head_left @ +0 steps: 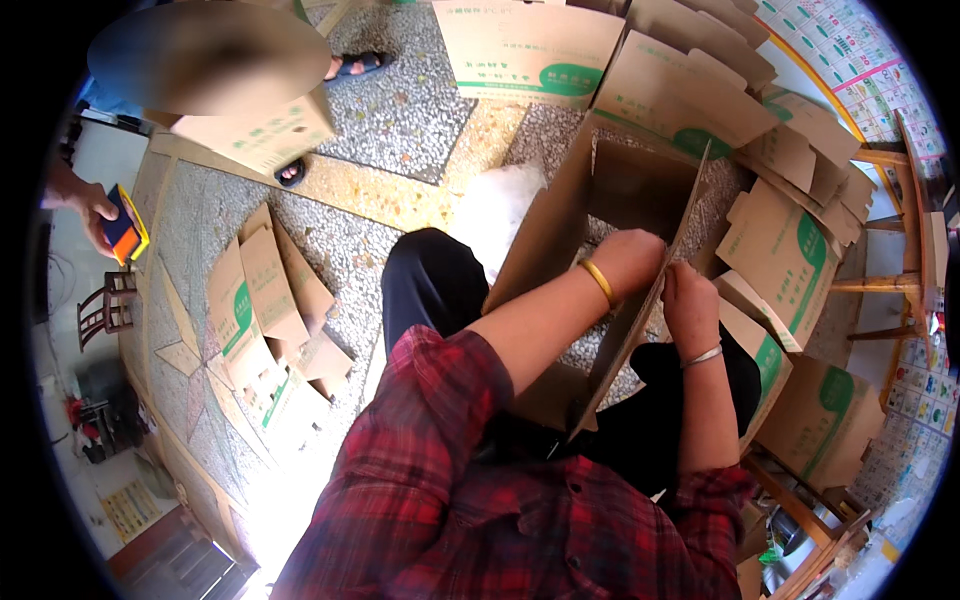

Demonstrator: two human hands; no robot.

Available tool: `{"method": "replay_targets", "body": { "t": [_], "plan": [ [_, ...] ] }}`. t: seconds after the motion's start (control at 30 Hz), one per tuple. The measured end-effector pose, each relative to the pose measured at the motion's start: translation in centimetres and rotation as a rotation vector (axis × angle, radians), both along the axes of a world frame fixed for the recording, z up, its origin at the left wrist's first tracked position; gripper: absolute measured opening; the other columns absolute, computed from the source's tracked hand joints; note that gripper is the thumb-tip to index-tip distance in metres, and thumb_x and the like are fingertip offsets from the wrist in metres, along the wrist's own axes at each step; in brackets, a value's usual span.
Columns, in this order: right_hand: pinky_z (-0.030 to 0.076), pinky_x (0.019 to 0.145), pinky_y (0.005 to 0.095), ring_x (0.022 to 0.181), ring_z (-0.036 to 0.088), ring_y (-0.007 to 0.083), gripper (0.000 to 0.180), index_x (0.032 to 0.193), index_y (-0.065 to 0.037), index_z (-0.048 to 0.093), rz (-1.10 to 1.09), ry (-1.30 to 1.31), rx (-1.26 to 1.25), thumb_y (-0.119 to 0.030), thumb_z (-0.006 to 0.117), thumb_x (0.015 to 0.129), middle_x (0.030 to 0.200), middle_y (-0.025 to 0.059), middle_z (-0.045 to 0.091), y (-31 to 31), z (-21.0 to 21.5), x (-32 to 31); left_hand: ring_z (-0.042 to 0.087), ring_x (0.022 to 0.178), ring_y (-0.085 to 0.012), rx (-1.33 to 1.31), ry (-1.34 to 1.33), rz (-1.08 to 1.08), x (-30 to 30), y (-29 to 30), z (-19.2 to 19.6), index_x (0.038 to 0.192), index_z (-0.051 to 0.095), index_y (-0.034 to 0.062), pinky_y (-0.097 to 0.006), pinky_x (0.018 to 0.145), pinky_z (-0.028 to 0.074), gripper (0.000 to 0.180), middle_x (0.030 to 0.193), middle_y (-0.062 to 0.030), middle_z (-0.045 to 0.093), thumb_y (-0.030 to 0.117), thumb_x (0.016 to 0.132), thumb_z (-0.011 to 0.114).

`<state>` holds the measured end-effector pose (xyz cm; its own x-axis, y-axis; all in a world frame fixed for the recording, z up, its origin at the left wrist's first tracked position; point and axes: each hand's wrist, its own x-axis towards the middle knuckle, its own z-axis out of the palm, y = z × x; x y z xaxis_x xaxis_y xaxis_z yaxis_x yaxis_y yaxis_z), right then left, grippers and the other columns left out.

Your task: The person sits on the floor and assembles flat-packed cardboard boxes. They fold the flaps, insert white plastic fasteners into slots, and secure the box structure. Another person is visible in the background taping boxes.

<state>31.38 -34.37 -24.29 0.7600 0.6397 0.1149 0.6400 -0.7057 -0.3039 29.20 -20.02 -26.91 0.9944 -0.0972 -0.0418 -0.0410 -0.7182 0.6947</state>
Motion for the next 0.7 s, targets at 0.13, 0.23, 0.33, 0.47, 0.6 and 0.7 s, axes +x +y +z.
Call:
{"method": "replay_targets", "body": {
  "t": [0.13, 0.23, 0.33, 0.47, 0.6, 0.7],
  "plan": [
    [0.045, 0.058, 0.0485, 0.064, 0.058, 0.0387, 0.012, 0.088, -0.005, 0.056, -0.036, 0.053, 0.045, -0.014, 0.049, 0.085, 0.068, 0.0197, 0.059, 0.3, -0.4, 0.3, 0.060, 0.074, -0.0364, 0.008, -0.143, 0.071, -0.4, 0.2, -2.1, 0.077, 0.062, 0.0053, -0.042, 0.064, 0.049, 0.020, 0.075, -0.0188, 0.061, 0.025, 0.073, 0.058],
    [0.045, 0.058, 0.0494, 0.065, 0.058, 0.0396, 0.014, 0.088, -0.005, 0.056, -0.131, 0.285, 0.115, -0.015, 0.048, 0.086, 0.067, 0.0207, 0.059, -0.1, 0.2, 1.1, 0.060, 0.071, -0.0362, 0.025, -0.117, 0.034, -1.0, 0.2, -0.6, 0.079, 0.062, 0.0067, -0.044, 0.062, 0.048, 0.023, 0.073, -0.0167, 0.062, 0.028, 0.074, 0.056],
    [0.045, 0.059, 0.0493, 0.065, 0.058, 0.0396, 0.016, 0.085, -0.004, 0.056, 0.006, 0.102, -0.034, -0.017, 0.047, 0.086, 0.066, 0.0210, 0.058, 0.1, -0.7, 0.4, 0.061, 0.072, -0.0355, 0.015, -0.106, 0.074, -1.7, 1.0, -0.6, 0.079, 0.062, 0.0078, -0.044, 0.063, 0.048, 0.022, 0.074, -0.0163, 0.062, 0.028, 0.074, 0.056],
    [0.045, 0.059, 0.0489, 0.065, 0.058, 0.0396, 0.017, 0.083, -0.003, 0.055, 0.022, 0.143, -0.031, -0.018, 0.048, 0.086, 0.066, 0.0210, 0.058, -0.3, 0.0, 0.6, 0.061, 0.074, -0.0351, 0.046, -0.116, 0.038, -1.5, 1.0, -1.3, 0.082, 0.062, 0.0092, -0.044, 0.066, 0.049, 0.022, 0.076, -0.0157, 0.063, 0.030, 0.076, 0.056],
    [0.046, 0.060, 0.0485, 0.067, 0.058, 0.0395, 0.017, 0.081, -0.003, 0.056, 0.032, 0.125, 0.026, -0.018, 0.049, 0.086, 0.068, 0.0208, 0.059, -1.2, -0.1, 0.8, 0.060, 0.073, -0.0361, -0.010, -0.160, -0.001, -1.6, 0.6, -0.4, 0.080, 0.061, 0.0076, -0.043, 0.063, 0.048, 0.021, 0.076, -0.0169, 0.061, 0.028, 0.075, 0.055],
    [0.046, 0.061, 0.0481, 0.067, 0.058, 0.0392, 0.017, 0.081, -0.004, 0.056, 0.010, 0.131, 0.055, -0.018, 0.049, 0.085, 0.069, 0.0205, 0.059, -1.0, -0.2, 0.8, 0.059, 0.077, -0.0373, 0.014, -0.064, 0.057, -1.1, 0.2, -0.9, 0.081, 0.062, 0.0074, -0.043, 0.065, 0.048, 0.022, 0.079, -0.0184, 0.061, 0.028, 0.075, 0.055]
  ]
}}
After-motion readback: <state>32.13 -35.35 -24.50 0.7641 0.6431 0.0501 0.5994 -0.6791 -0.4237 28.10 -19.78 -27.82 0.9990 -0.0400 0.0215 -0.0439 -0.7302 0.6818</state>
